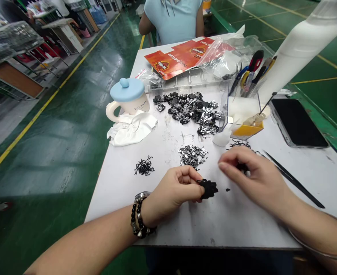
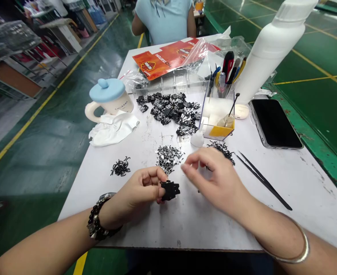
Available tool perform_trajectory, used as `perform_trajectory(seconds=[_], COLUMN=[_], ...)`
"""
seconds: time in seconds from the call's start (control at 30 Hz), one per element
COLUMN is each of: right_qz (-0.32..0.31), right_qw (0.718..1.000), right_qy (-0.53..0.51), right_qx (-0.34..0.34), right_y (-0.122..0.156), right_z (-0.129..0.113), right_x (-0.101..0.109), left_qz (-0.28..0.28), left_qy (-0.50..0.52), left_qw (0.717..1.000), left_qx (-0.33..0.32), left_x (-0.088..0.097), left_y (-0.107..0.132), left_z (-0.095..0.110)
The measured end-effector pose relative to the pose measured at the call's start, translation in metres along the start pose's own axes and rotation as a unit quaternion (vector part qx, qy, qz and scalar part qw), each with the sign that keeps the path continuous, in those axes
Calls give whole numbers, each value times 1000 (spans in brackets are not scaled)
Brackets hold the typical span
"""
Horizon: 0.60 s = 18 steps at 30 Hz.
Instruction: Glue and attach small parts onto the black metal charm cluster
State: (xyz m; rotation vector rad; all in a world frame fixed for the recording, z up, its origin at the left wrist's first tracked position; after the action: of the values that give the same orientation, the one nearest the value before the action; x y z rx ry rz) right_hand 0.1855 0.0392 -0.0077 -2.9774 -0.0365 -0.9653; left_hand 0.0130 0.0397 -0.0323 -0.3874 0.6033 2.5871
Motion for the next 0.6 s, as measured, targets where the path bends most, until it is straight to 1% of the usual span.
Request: perform_trajectory(seconds=[0.07, 0.1, 0.13, 0.17, 0.23, 0.3, 0.37, 0.43, 0.53, 0.6], right_qz=[105, 141, 162, 166, 148, 133, 132, 138, 138, 144], right_qw=[994, 989, 985, 982, 976, 963, 952, 946, 947, 955], right_qy=[6, 15, 33, 59, 127, 193, 238, 259, 261, 232], right_qx=[-26, -38, -49, -63, -99, -133, -140, -134, -126, -118], right_y=[-6, -9, -12, -15, -22, -29, -35, -39, -41, -38], right_z=[9, 13, 16, 18, 23, 26, 26, 25, 24, 20], right_x=[12, 16, 19, 19, 17, 14, 11, 10, 11, 14], left_qz=[9, 13, 16, 18, 20, 20, 19, 19, 22, 28], left_qy=[-6, -9, -12, -12, -9, -8, -8, -8, -8, -10], left_qw=[1000, 1000, 1000, 1000, 1000, 1000, 1000, 1000, 999, 999], left_qx=[10, 13, 15, 17, 18, 18, 20, 22, 25, 28], left_x=[0, 0, -1, -1, -1, -2, -2, -3, -4, -4], left_y=[0, 0, 0, 0, 0, 0, 0, 1, 2, 2], left_z=[-1, -1, -2, -2, -3, -4, -5, -6, -6, -6])
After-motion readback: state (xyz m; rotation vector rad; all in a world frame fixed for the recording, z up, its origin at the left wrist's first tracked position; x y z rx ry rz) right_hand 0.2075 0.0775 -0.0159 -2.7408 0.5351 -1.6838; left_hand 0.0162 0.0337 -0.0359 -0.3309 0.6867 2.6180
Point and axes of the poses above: each hand's wrist, its own y-axis away from the middle knuckle, its own x-axis out of the back of the hand, z = x × y, the point moved 4 cm from there along -y, towards the middle knuckle, and after that the axes turned 13 degrees about -x, right-handed, at the moved point
